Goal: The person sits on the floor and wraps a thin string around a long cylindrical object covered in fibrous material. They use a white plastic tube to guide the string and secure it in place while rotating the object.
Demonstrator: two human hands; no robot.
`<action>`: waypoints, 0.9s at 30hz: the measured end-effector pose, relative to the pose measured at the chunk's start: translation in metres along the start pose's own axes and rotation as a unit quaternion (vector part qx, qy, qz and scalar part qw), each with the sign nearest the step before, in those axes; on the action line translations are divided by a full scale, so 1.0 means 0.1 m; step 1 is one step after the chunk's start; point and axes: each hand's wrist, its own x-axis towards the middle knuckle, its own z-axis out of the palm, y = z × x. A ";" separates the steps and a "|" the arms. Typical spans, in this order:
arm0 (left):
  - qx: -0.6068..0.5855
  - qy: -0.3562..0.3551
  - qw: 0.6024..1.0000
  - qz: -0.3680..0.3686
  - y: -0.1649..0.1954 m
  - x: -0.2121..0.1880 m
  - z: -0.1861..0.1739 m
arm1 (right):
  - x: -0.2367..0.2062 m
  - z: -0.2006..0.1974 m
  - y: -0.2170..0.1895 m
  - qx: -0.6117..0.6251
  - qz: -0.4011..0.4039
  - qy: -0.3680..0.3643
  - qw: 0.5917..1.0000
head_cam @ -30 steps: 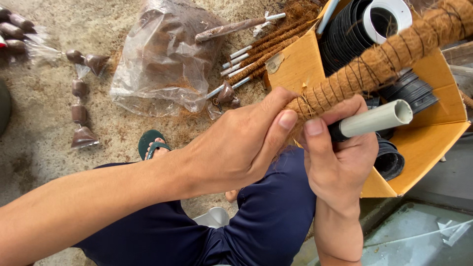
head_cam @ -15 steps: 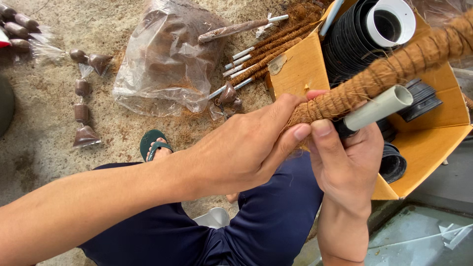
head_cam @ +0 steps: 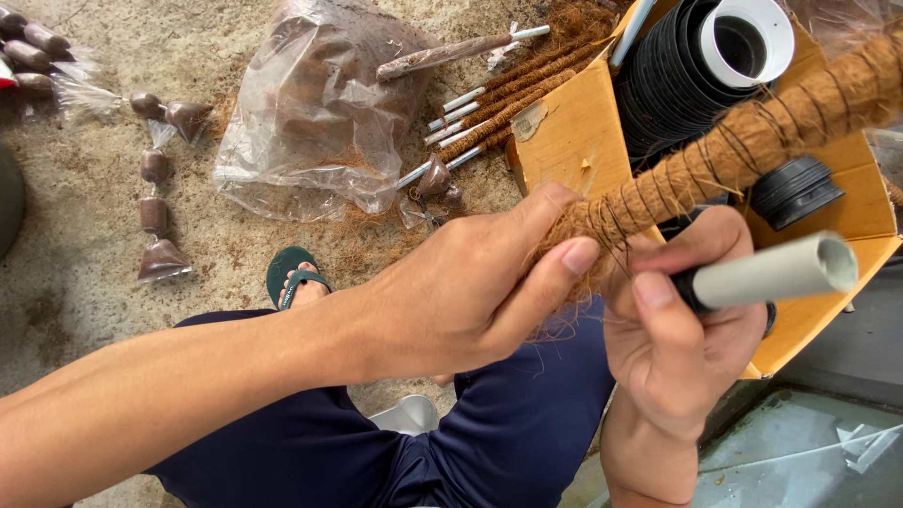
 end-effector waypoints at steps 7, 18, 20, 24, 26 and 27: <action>-0.102 -0.054 0.992 -0.055 0.11 -0.01 -0.06 | -0.06 0.00 0.03 -0.173 -0.049 0.086 0.980; -0.394 -0.120 0.901 -0.138 0.09 -0.03 -0.07 | -0.18 0.07 0.00 -0.062 -0.029 0.059 0.996; -0.415 -0.132 0.886 -0.160 0.07 -0.05 -0.07 | -0.17 0.08 -0.02 -0.045 -0.010 0.069 0.997; -0.469 -0.133 0.842 -0.230 0.05 -0.06 -0.08 | -0.16 0.11 -0.04 -0.024 -0.034 0.039 0.998; -0.478 -0.134 0.839 -0.222 0.04 -0.05 -0.07 | -0.16 0.13 -0.02 -0.081 -0.073 0.037 0.993; -0.483 -0.134 0.837 -0.218 0.04 -0.03 -0.06 | -0.16 0.14 -0.01 -0.126 -0.093 0.045 0.987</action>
